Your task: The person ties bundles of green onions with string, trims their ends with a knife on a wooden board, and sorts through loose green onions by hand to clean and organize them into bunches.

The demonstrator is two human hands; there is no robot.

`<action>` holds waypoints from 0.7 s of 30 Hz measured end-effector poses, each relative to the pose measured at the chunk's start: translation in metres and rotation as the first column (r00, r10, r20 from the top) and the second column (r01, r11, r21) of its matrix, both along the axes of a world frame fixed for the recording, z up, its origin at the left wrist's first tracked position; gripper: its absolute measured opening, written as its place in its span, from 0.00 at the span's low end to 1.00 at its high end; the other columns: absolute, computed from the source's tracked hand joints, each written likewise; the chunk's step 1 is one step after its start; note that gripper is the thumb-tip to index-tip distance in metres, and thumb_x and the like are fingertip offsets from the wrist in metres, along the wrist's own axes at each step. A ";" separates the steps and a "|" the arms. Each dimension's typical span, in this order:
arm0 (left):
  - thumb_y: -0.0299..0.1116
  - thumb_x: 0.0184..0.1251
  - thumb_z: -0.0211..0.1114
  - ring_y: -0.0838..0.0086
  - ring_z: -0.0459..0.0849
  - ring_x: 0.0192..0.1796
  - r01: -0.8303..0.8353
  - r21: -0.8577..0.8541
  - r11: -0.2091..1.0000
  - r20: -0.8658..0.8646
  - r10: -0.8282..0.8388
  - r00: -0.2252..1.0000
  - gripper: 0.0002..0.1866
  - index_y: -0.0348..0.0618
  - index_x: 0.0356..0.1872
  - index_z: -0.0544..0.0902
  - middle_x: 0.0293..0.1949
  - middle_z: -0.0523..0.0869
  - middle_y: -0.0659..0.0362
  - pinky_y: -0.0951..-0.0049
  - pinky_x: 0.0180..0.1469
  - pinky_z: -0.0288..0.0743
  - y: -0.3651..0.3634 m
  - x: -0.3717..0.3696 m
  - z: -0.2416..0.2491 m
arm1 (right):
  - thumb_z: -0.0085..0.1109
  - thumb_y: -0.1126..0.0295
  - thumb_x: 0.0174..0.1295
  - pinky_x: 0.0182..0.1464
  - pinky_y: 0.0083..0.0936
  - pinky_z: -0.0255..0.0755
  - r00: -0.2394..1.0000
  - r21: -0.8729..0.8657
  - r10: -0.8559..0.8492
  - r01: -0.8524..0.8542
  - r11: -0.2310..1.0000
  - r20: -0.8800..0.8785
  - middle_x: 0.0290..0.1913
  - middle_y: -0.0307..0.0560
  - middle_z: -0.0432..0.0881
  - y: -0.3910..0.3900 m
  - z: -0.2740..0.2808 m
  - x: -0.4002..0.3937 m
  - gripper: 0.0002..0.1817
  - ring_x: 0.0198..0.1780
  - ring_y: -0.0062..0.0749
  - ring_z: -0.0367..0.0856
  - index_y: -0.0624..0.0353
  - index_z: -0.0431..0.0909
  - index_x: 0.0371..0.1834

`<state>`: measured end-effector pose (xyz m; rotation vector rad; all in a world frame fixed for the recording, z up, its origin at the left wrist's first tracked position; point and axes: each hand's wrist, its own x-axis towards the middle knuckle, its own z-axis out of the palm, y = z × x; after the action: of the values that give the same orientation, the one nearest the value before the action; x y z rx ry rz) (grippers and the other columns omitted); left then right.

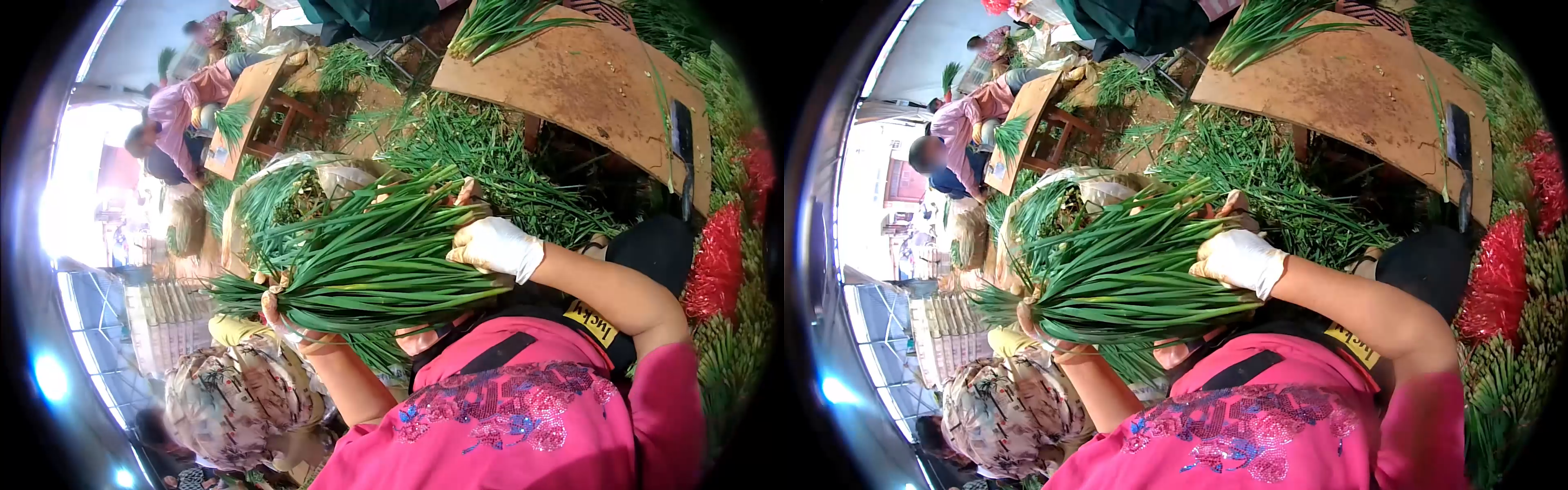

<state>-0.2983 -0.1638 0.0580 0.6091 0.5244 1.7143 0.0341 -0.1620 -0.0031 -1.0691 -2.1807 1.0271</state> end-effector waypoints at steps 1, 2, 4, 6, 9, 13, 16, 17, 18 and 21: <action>0.34 0.62 0.60 0.65 0.81 0.43 0.011 -0.001 1.000 0.023 -0.011 1.000 0.16 0.50 0.51 0.74 0.38 0.83 0.61 0.53 0.52 0.74 0.001 -0.003 -0.002 | 0.55 0.60 0.64 0.27 0.27 0.71 0.967 -0.297 -0.075 -0.001 0.955 -0.243 0.19 0.44 0.78 -0.001 -0.002 0.000 0.14 0.21 0.30 0.78 0.58 0.80 0.28; 0.34 0.62 0.59 0.65 0.81 0.43 0.004 -0.021 1.000 0.029 -0.004 1.000 0.15 0.50 0.51 0.74 0.39 0.83 0.61 0.53 0.53 0.74 0.000 -0.007 -0.005 | 0.56 0.63 0.64 0.26 0.24 0.71 0.876 -0.560 -0.211 -0.079 0.824 -0.434 0.20 0.41 0.79 -0.002 -0.005 0.003 0.13 0.21 0.23 0.77 0.60 0.80 0.29; 0.35 0.62 0.59 0.63 0.81 0.44 -0.009 -0.061 0.998 0.041 0.011 0.999 0.15 0.50 0.50 0.75 0.40 0.84 0.61 0.52 0.54 0.73 0.000 -0.017 -0.012 | 0.54 0.71 0.64 0.26 0.18 0.69 0.916 -0.624 -0.245 -0.006 0.782 -0.316 0.25 0.39 0.82 -0.005 0.016 0.036 0.09 0.21 0.17 0.76 0.64 0.80 0.30; 0.35 0.63 0.59 0.62 0.80 0.46 -0.076 -0.117 0.990 0.041 0.081 0.996 0.14 0.51 0.50 0.76 0.41 0.84 0.60 0.51 0.55 0.73 -0.003 -0.004 -0.009 | 0.53 0.65 0.60 0.28 0.25 0.73 0.978 -0.404 -0.124 0.182 0.896 0.166 0.24 0.42 0.83 -0.012 0.019 0.080 0.10 0.21 0.27 0.78 0.56 0.83 0.29; 0.35 0.63 0.58 0.62 0.80 0.47 -0.082 -0.057 0.995 0.005 0.082 0.997 0.15 0.51 0.51 0.76 0.43 0.84 0.60 0.50 0.55 0.72 -0.007 0.003 -0.010 | 0.60 0.63 0.50 0.37 0.33 0.78 0.260 -0.279 0.259 0.042 0.959 0.930 0.36 0.46 0.86 -0.006 -0.041 0.138 0.09 0.41 0.37 0.85 0.50 0.86 0.32; 0.32 0.62 0.58 0.69 0.81 0.46 0.143 0.007 0.990 0.147 -0.142 0.979 0.15 0.52 0.51 0.76 0.42 0.84 0.61 0.52 0.52 0.74 -0.005 -0.004 -0.006 | 0.59 0.67 0.51 0.39 0.40 0.73 0.877 0.250 -0.274 0.184 0.951 0.395 0.30 0.50 0.80 0.003 -0.003 0.095 0.07 0.36 0.46 0.79 0.54 0.83 0.32; 0.31 0.57 0.60 0.69 0.80 0.41 -0.090 -0.025 0.996 -0.006 0.090 0.996 0.14 0.41 0.45 0.78 0.42 0.82 0.57 0.59 0.54 0.73 -0.003 0.000 0.000 | 0.65 0.65 0.47 0.39 0.41 0.71 0.963 0.427 -0.228 0.148 0.892 0.143 0.33 0.50 0.79 0.022 0.014 0.036 0.13 0.36 0.47 0.78 0.55 0.80 0.36; 0.31 0.56 0.61 0.67 0.80 0.41 -0.079 0.043 0.996 0.063 0.076 0.995 0.16 0.39 0.46 0.77 0.39 0.83 0.56 0.59 0.55 0.73 0.004 -0.021 -0.029 | 0.66 0.64 0.45 0.39 0.39 0.71 0.963 0.389 -0.177 0.087 0.917 0.202 0.33 0.48 0.77 0.025 0.002 0.023 0.13 0.36 0.43 0.78 0.54 0.77 0.34; 0.30 0.56 0.61 0.67 0.81 0.39 -0.160 0.076 0.984 -0.065 0.166 0.984 0.17 0.39 0.47 0.77 0.36 0.83 0.57 0.59 0.54 0.73 0.005 -0.008 -0.022 | 0.66 0.63 0.45 0.38 0.38 0.72 0.983 0.425 -0.144 0.082 0.902 0.116 0.35 0.48 0.78 0.030 -0.017 0.015 0.14 0.37 0.42 0.78 0.54 0.77 0.34; 0.31 0.58 0.60 0.69 0.80 0.38 -0.110 0.014 0.994 0.027 0.110 0.994 0.15 0.46 0.47 0.76 0.36 0.83 0.60 0.60 0.47 0.77 0.003 -0.015 -0.020 | 0.66 0.62 0.48 0.36 0.38 0.73 0.969 0.473 -0.140 0.027 0.881 0.205 0.31 0.48 0.78 0.037 -0.018 0.008 0.11 0.34 0.42 0.80 0.54 0.77 0.28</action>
<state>-0.3130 -0.1612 0.0383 0.5770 0.5357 1.8294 0.0418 -0.1247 -0.0216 -1.0764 -2.3709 0.3082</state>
